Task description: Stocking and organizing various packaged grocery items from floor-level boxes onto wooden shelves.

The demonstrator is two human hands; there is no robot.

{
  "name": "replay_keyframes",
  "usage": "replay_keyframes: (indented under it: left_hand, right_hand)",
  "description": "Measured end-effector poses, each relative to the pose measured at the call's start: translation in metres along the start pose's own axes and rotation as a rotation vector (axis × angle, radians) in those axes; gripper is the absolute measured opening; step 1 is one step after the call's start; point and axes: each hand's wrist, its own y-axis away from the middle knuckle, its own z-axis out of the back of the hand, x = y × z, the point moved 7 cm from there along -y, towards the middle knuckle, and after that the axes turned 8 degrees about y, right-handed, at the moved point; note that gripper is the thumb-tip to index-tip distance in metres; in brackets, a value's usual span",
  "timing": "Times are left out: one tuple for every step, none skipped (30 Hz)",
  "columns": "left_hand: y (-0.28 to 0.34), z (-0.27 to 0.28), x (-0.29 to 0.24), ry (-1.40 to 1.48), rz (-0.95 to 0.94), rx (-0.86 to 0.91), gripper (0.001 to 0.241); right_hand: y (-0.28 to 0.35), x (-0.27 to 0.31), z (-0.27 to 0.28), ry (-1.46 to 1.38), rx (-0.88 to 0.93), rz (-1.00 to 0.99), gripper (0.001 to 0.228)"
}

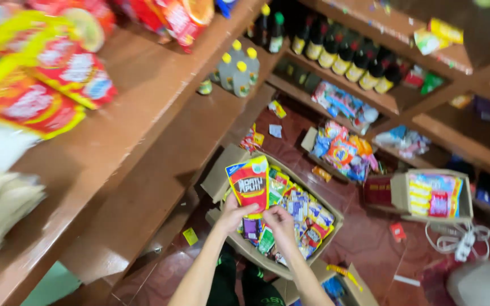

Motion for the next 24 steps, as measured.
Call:
replay_keyframes:
  left_hand:
    - [0.011, -0.003, -0.009, 0.004, -0.018, -0.008, 0.057]
    - [0.021, -0.006, -0.015, -0.015, 0.004, 0.009, 0.061]
    - [0.027, -0.009, -0.023, -0.038, 0.019, 0.028, 0.066]
    - [0.031, -0.013, -0.037, -0.038, -0.006, 0.022, 0.066]
    - [0.038, -0.019, -0.044, -0.056, 0.021, 0.038, 0.07]
    - [0.044, -0.025, -0.051, -0.074, 0.048, 0.054, 0.073]
    - [0.056, -0.031, -0.064, -0.076, 0.025, 0.037, 0.073]
    - [0.066, -0.037, -0.076, -0.153, 0.012, 0.035, 0.076]
    - [0.072, -0.044, -0.091, -0.236, 0.002, 0.043, 0.078]
    - [0.074, -0.047, -0.111, -0.243, -0.019, 0.036, 0.078]
    - [0.083, -0.053, -0.125, -0.267, -0.042, 0.048, 0.079]
    - [0.092, -0.058, -0.139, -0.293, -0.065, 0.059, 0.08]
    - [0.095, -0.056, -0.154, -0.288, -0.09, 0.042, 0.08]
    - [0.098, -0.055, -0.169, -0.312, -0.116, 0.066, 0.079]
    - [0.102, -0.055, -0.185, -0.342, -0.133, 0.096, 0.078]
    - [0.105, -0.052, -0.201, -0.344, -0.149, 0.084, 0.078]
    - [0.113, -0.05, -0.214, -0.421, -0.167, 0.088, 0.075]
    - [0.12, -0.047, -0.227, -0.499, -0.183, 0.092, 0.072]
    - [0.131, -0.044, -0.245, -0.504, -0.201, 0.082, 0.072]
    - [0.142, -0.044, -0.262, -0.577, -0.228, 0.094, 0.067]
    - [0.153, -0.044, -0.28, -0.648, -0.255, 0.102, 0.063]
    - [0.17, -0.047, -0.304, -0.652, -0.274, 0.088, 0.063]
    - [0.188, -0.051, -0.327, -0.729, -0.325, 0.077, 0.063]
    - [0.207, -0.055, -0.35, -0.806, -0.375, 0.065, 0.063]
  right_hand:
    - [0.002, 0.016, -0.005, 0.009, 0.018, 0.002, 0.013]
    - [0.005, 0.036, -0.004, 0.28, -0.068, 0.057, 0.014]
    - [0.003, 0.058, -0.006, 0.548, -0.152, 0.124, 0.015]
    - [0.004, 0.089, -0.024, 0.552, -0.132, 0.139, 0.015]
    - [0.008, 0.122, -0.042, 0.456, -0.084, 0.197, 0.012]
    - [0.014, 0.155, -0.06, 0.36, -0.035, 0.251, 0.013]
    - [0.017, 0.17, -0.074, 0.362, -0.006, 0.255, 0.013]
    - [0.021, 0.192, -0.09, 0.403, 0.015, 0.354, 0.015]
    - [0.023, 0.214, -0.107, 0.437, 0.027, 0.462, 0.017]
    - [0.021, 0.22, -0.116, 0.432, 0.045, 0.475, 0.017]
    - [0.023, 0.223, -0.122, 0.426, 0.06, 0.481, 0.01]
    - [0.024, 0.226, -0.129, 0.42, 0.075, 0.488, 0.012]
    - [0.029, 0.236, -0.144, 0.425, 0.105, 0.496, 0.012]
    - [0.034, 0.247, -0.159, 0.361, 0.131, 0.529, 0.008]
    - [0.041, 0.259, -0.172, 0.291, 0.147, 0.559, 0.004]
    - [0.045, 0.266, -0.186, 0.29, 0.167, 0.564, 0.004]
    - [0.05, 0.267, -0.201, 0.266, 0.215, 0.517, 0.006]
    - [0.056, 0.269, -0.216, 0.244, 0.264, 0.469, 0.008]
    - [0.06, 0.274, -0.234, 0.242, 0.283, 0.478, 0.008]
    - [0.067, 0.282, -0.253, 0.229, 0.328, 0.53, 0.007]
    - [0.074, 0.29, -0.273, 0.216, 0.375, 0.581, 0.007]
    - [0.08, 0.294, -0.291, 0.215, 0.398, 0.589, 0.007]
    - [0.087, 0.295, -0.311, 0.154, 0.465, 0.567, 0.006]
    - [0.094, 0.297, -0.331, 0.093, 0.531, 0.544, 0.006]
